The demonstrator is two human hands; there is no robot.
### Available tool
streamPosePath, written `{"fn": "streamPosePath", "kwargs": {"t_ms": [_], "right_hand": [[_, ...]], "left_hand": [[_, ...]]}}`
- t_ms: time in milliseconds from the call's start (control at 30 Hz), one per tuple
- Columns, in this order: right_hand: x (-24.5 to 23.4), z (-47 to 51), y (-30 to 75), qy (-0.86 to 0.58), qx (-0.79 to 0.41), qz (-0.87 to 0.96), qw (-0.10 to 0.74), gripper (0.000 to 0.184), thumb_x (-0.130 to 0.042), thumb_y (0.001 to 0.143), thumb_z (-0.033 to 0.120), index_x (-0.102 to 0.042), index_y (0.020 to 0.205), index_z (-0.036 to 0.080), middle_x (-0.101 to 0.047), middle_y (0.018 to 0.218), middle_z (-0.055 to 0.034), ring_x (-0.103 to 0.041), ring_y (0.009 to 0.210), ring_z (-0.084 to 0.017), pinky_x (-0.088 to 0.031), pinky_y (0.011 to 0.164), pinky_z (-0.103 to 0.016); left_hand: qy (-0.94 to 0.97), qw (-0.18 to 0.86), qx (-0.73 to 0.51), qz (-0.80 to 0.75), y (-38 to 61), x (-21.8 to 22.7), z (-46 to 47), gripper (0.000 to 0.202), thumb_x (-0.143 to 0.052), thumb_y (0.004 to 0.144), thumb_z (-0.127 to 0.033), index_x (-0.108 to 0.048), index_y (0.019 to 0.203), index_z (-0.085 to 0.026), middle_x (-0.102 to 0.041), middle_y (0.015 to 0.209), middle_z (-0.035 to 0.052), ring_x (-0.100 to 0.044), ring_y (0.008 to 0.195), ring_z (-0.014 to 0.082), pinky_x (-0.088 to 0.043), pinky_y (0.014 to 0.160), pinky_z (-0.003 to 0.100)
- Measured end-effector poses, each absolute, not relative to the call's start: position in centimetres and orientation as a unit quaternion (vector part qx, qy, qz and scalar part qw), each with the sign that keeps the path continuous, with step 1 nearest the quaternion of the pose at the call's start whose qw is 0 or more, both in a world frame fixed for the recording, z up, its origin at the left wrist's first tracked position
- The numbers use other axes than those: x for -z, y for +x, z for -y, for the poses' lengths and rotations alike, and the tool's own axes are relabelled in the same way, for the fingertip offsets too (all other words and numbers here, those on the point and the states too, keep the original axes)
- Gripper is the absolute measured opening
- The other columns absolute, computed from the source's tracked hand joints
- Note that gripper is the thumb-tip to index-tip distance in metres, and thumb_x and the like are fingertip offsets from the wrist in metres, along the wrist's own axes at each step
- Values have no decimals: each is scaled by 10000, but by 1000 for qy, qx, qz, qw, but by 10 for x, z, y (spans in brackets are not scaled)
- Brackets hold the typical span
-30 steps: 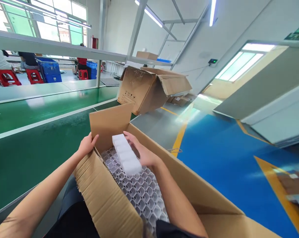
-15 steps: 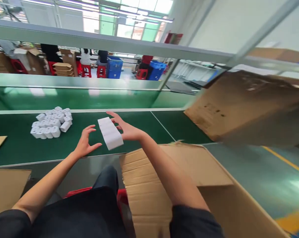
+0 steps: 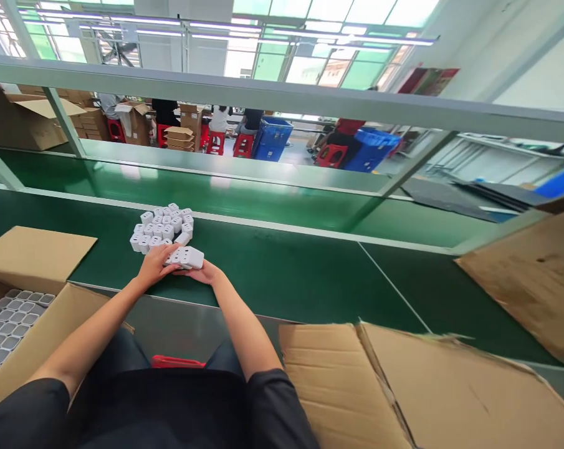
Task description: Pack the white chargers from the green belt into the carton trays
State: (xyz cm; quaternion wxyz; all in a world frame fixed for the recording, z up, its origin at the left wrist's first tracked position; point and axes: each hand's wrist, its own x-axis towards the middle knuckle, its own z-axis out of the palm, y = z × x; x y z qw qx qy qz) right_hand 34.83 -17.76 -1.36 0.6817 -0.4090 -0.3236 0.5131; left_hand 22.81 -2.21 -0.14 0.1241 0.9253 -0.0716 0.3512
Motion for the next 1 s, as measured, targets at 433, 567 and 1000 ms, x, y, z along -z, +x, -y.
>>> {"fn": "streamPosePath", "kwargs": {"t_ms": [433,567,1000], "right_hand": [[25,183,358,-504,-386,283,719,492,-677,775,359,-624,1260,292,-652,1118,-43,-615,813,-167,-564,642,-290],[22,183,355,-518,-370,304,709,389,-664,749,363,-718,1120,259,-655,1174,-49,-614,931,-199,-573,751,-327],[27,178,350,-595,-285,396,639,453,-712,681,376,-610,1097,228,-629,1119,-48,-592,967,-211,-503,882,-371]], "left_hand": [[974,-83,-206,41,204,-11,-15,536,-454,921,-613,-603,1295,-260,-684,969,91,-633,866,236,-391,745,340],[973,-88,-212,31,216,-13,-21,530,-448,930,-601,-605,1310,-267,-684,1008,101,-635,884,245,-403,779,359],[969,-71,-234,28,221,-8,-31,523,-447,940,-569,-592,1336,-260,-690,1058,127,-639,946,262,-443,794,374]]}}
